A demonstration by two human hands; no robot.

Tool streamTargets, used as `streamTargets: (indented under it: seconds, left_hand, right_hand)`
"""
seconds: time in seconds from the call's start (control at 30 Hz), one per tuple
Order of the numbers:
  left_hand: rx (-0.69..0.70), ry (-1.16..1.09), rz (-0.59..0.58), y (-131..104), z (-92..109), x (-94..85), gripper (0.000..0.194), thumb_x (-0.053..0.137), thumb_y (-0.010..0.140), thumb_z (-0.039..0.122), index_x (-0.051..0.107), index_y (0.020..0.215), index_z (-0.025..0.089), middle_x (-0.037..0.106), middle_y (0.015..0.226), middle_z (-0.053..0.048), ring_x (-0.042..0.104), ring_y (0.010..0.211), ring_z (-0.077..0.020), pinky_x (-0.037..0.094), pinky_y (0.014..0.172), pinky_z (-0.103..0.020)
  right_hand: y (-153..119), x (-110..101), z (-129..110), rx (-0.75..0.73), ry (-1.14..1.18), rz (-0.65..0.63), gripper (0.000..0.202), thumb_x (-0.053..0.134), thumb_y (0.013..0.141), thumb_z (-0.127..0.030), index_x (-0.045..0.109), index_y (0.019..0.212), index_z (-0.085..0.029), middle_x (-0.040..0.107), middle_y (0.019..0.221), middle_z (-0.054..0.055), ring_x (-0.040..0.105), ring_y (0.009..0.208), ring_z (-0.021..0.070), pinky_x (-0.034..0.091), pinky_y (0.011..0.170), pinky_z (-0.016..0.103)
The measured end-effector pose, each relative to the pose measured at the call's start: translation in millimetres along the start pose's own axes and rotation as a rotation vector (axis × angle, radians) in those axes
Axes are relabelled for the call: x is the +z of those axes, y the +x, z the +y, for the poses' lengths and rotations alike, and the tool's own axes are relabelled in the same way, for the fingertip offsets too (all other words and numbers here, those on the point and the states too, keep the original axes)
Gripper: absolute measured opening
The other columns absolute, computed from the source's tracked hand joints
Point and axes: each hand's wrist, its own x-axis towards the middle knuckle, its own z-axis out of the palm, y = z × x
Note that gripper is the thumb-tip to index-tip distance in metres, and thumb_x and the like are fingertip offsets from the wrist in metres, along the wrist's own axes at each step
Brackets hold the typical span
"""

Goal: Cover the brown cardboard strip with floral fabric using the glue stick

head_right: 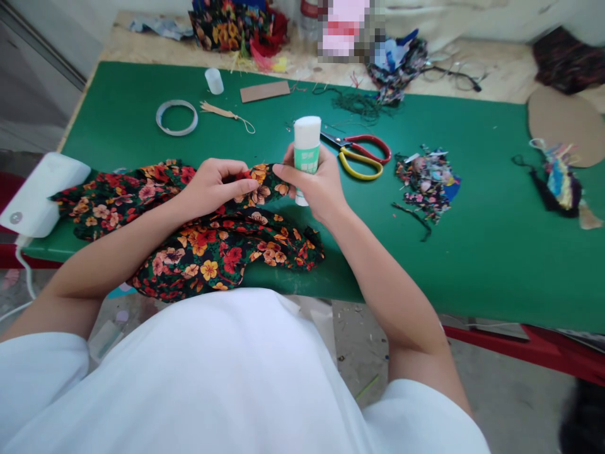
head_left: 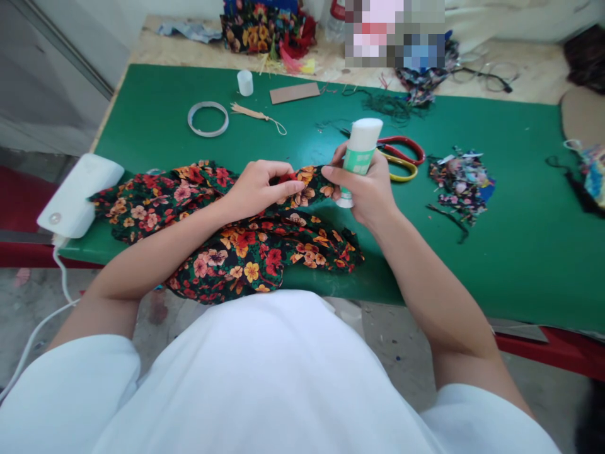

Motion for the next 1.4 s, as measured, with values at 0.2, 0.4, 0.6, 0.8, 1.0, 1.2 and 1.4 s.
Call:
streamTargets:
  seconds: [0.2,0.4,0.6,0.8,1.0,1.2,1.4]
  left_hand:
    - [-0.004,-0.038,0.085,3,-1,0.0,0.032,0.072,0.086,0.045,0.065,0.071,0.017,0.058,0.06,0.004,0.047,0.061,-0.0096,0.036,0.061,-0.026]
    - [-0.063,-0.294,0.205,9,-8,-3.0,0.034,0.077,0.085,0.046,0.06,0.072,0.019,0.062,0.067,0.002,0.056,0.064,-0.0111,0.045,0.062,-0.025]
    - [-0.112,-0.376,0.243,11,-16,-4.6,0.041,0.082,0.081,0.053,0.059,0.071,0.021,0.05,0.058,0.004,0.051,0.057,-0.0097,0.037,0.054,-0.025]
    - [-0.12,-0.294,0.142,9,-8,-4.8,0.039,0.079,0.079,0.052,0.059,0.074,0.02,0.06,0.065,0.002,0.057,0.062,-0.0116,0.042,0.057,-0.025]
    - [-0.107,-0.203,0.018,7,-6,-4.3,0.04,0.081,0.077,0.055,0.063,0.071,0.02,0.057,0.058,0.002,0.048,0.058,-0.0112,0.037,0.055,-0.027]
    - [-0.112,-0.181,0.027,7,-7,-3.8,0.039,0.081,0.077,0.054,0.063,0.073,0.019,0.054,0.059,0.002,0.045,0.059,-0.0106,0.037,0.056,-0.027]
    - [-0.134,-0.229,0.134,9,-11,-1.8,0.037,0.078,0.08,0.048,0.057,0.073,0.019,0.055,0.067,0.001,0.054,0.067,-0.0115,0.047,0.06,-0.024]
  right_hand:
    - [3,-5,7,-0.084,-0.08,0.045,0.054,0.098,0.065,-0.052,0.053,0.079,-0.026,0.06,0.069,-0.004,0.055,0.053,0.0114,0.048,0.045,0.03]
    - [10,-15,13,-0.165,-0.073,0.157,0.053,0.091,0.07,-0.061,0.052,0.084,-0.028,0.06,0.075,-0.001,0.054,0.058,0.0145,0.047,0.047,0.034]
    - [11,-16,12,-0.122,-0.098,0.126,0.049,0.092,0.067,-0.055,0.054,0.078,-0.027,0.058,0.071,-0.003,0.048,0.051,0.0112,0.041,0.044,0.031]
    - [6,-26,-4,-0.243,-0.358,0.023,0.04,0.094,0.074,-0.044,0.059,0.073,-0.025,0.061,0.068,0.0,0.051,0.064,0.0136,0.046,0.057,0.033]
    - [4,-28,-12,-0.274,-0.512,-0.132,0.049,0.098,0.064,-0.057,0.062,0.069,-0.024,0.059,0.07,0.0,0.051,0.069,0.0173,0.047,0.063,0.036]
    - [3,-25,-7,-0.211,-0.403,-0.189,0.053,0.099,0.059,-0.06,0.061,0.071,-0.025,0.06,0.072,0.001,0.059,0.078,0.022,0.053,0.067,0.038]
    - [6,-30,-1,-0.191,-0.305,-0.137,0.046,0.099,0.067,-0.049,0.06,0.073,-0.024,0.06,0.071,0.001,0.054,0.072,0.0167,0.052,0.069,0.037]
